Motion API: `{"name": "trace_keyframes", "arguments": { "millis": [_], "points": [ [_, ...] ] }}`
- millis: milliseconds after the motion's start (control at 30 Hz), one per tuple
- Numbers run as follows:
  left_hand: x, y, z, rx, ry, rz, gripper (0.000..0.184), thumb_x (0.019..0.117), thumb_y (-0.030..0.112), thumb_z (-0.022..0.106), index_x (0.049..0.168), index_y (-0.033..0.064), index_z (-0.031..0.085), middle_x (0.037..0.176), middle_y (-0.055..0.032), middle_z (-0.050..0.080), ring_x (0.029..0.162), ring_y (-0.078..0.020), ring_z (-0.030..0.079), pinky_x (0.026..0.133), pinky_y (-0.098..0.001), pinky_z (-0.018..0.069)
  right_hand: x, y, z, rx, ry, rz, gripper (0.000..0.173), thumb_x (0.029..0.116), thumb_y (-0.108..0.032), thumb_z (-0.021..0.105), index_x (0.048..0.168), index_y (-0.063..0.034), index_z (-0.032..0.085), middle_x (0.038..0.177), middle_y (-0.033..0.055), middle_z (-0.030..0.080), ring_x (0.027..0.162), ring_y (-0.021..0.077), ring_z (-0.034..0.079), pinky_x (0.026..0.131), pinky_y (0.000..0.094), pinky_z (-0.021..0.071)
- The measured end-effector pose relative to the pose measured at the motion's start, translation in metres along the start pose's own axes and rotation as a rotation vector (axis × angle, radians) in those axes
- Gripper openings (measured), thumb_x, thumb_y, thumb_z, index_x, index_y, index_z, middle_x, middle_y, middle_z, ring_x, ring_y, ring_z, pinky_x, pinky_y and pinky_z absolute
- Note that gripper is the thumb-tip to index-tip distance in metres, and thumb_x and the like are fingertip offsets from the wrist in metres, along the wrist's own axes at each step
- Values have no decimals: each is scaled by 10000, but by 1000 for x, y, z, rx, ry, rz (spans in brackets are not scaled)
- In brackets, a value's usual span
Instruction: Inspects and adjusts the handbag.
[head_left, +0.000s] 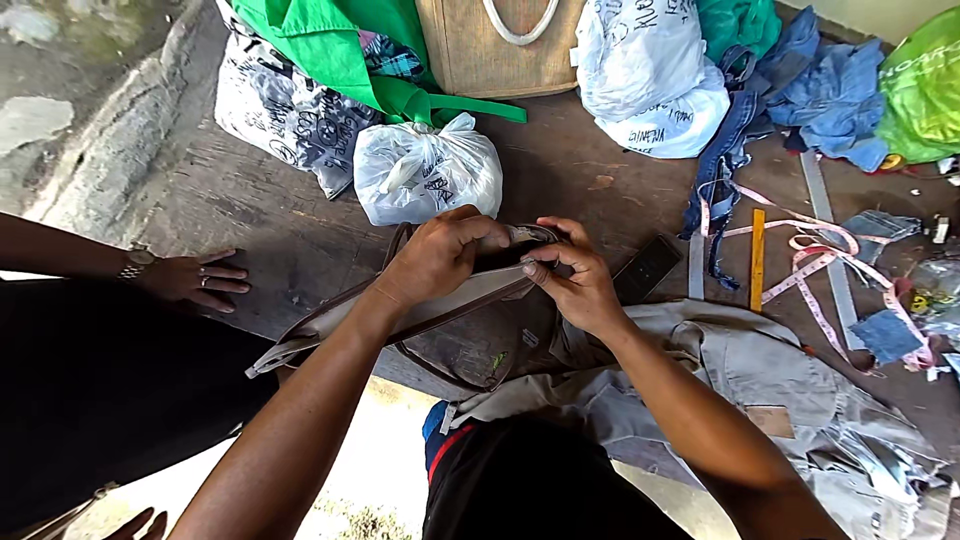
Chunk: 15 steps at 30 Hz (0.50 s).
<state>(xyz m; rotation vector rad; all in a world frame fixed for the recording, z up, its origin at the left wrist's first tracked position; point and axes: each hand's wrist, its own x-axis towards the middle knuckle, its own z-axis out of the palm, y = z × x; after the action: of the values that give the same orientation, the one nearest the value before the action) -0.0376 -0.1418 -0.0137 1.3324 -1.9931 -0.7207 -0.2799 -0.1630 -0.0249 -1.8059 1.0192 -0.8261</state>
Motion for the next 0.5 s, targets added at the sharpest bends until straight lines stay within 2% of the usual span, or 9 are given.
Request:
{"name": "trace_keyframes", "arguments": {
  "millis": [167,333,500],
  "points": [
    [1,-1,-1,-6,6,20,346,903,-33,475,1052,103,756,972,-57,702,928,-172,679,832,-379,561,1,0,3,-21,20,-2,133,905,-245,737,923,-119,779,1400,108,559,1330,241,483,1065,421,450],
    [1,-3,-2,-38,3,18,347,899,-26,475,1028,111,767,979,-49,701,943,-163,677,842,-382,561,3,-3,6,-37,47,19,132,902,-247,738,926,-123,779,1377,99,570,1319,236,485,1060,413,448],
    [2,-2,0,-52,7,11,312,933,8,483,1028,100,766,971,-43,702,935,-144,676,833,-353,560,5,-5,10,-66,78,50,136,904,-250,736,911,-119,770,1346,94,577,1293,226,496,1047,415,445]
  ]
}}
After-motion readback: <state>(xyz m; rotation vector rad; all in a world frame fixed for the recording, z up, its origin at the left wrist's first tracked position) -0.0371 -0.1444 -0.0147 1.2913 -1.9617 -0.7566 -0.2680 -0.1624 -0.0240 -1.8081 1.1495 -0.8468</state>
